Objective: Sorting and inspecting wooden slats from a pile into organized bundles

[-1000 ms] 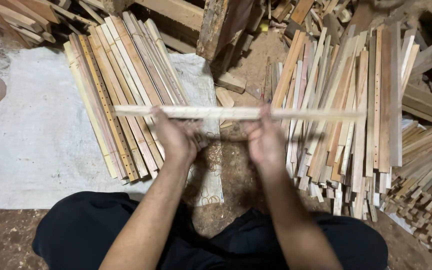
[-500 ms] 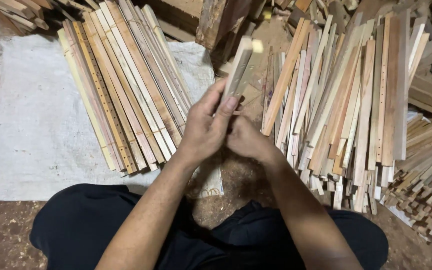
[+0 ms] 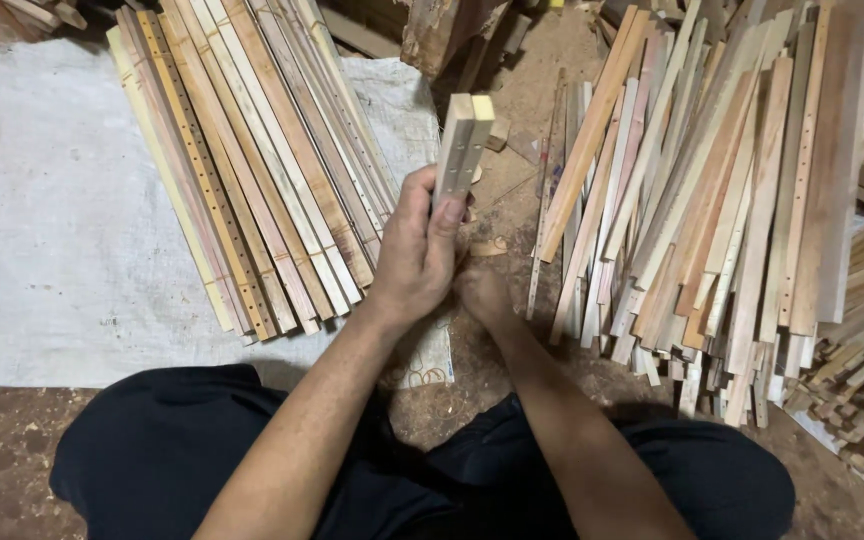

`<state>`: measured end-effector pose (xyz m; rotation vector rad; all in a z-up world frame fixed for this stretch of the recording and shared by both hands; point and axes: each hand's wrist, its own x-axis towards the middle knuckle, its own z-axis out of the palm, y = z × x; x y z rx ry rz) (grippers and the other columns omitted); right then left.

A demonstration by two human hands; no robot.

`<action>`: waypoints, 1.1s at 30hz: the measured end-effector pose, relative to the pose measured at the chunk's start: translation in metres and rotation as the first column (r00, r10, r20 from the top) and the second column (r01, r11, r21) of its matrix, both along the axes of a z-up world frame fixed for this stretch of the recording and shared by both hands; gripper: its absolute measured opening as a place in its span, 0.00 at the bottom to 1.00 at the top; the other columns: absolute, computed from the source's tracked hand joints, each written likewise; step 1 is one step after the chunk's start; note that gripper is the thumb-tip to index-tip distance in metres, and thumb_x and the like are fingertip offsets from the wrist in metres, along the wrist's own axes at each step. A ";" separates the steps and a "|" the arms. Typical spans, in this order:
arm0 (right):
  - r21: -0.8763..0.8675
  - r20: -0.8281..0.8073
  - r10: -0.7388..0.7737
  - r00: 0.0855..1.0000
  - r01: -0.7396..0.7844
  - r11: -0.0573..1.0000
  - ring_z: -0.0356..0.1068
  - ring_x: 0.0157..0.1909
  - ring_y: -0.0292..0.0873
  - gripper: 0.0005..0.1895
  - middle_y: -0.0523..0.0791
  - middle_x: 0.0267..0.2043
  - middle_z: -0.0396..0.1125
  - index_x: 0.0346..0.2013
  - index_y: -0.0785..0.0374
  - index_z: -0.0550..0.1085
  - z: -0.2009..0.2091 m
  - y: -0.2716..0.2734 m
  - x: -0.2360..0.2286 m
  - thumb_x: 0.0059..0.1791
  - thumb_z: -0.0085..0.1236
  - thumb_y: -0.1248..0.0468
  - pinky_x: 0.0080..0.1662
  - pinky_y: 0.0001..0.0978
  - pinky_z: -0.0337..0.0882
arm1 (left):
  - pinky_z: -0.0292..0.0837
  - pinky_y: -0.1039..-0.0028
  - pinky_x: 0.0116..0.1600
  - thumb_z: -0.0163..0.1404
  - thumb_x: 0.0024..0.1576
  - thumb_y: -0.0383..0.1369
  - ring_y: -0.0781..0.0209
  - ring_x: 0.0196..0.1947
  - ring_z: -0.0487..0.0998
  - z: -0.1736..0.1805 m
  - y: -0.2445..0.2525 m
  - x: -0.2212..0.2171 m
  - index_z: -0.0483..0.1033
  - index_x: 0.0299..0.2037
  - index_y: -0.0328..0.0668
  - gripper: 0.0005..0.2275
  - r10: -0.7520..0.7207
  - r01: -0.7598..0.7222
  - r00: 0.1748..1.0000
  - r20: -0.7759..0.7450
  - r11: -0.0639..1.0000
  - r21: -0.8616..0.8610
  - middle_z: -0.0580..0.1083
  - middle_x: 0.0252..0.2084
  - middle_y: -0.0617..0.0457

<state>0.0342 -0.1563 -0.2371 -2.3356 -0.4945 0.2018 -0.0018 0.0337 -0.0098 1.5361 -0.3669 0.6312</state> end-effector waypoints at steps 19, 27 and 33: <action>-0.158 -0.456 -0.383 0.804 0.350 0.923 0.68 0.27 0.24 0.11 0.35 0.19 0.68 0.46 0.41 0.79 -0.005 -0.013 0.006 0.50 0.55 0.51 0.30 0.11 0.63 | 0.76 0.66 0.43 0.41 0.69 0.32 0.59 0.36 0.75 0.019 0.008 -0.004 0.67 0.54 0.33 0.10 -0.074 0.060 0.992 -0.106 0.989 -0.133 0.74 0.37 0.45; 0.433 -0.522 -0.217 0.825 0.476 0.766 0.70 0.20 0.37 0.12 0.48 0.17 0.68 0.44 0.63 0.82 0.169 0.001 0.007 0.48 0.69 0.62 0.27 0.26 0.78 | 0.76 0.68 0.44 0.45 0.68 0.34 0.63 0.36 0.74 0.025 0.012 -0.004 0.71 0.51 0.36 0.10 -0.139 0.115 0.979 -0.148 0.980 -0.162 0.75 0.35 0.47; 0.627 -0.294 -0.136 0.946 0.298 0.719 0.69 0.22 0.34 0.11 0.47 0.17 0.67 0.41 0.69 0.80 0.286 0.003 0.004 0.49 0.65 0.65 0.29 0.24 0.75 | 0.79 0.65 0.51 0.48 0.66 0.34 0.61 0.43 0.78 0.050 0.005 -0.017 0.60 0.65 0.35 0.20 -0.290 0.227 0.937 -0.193 0.929 -0.292 0.67 0.55 0.43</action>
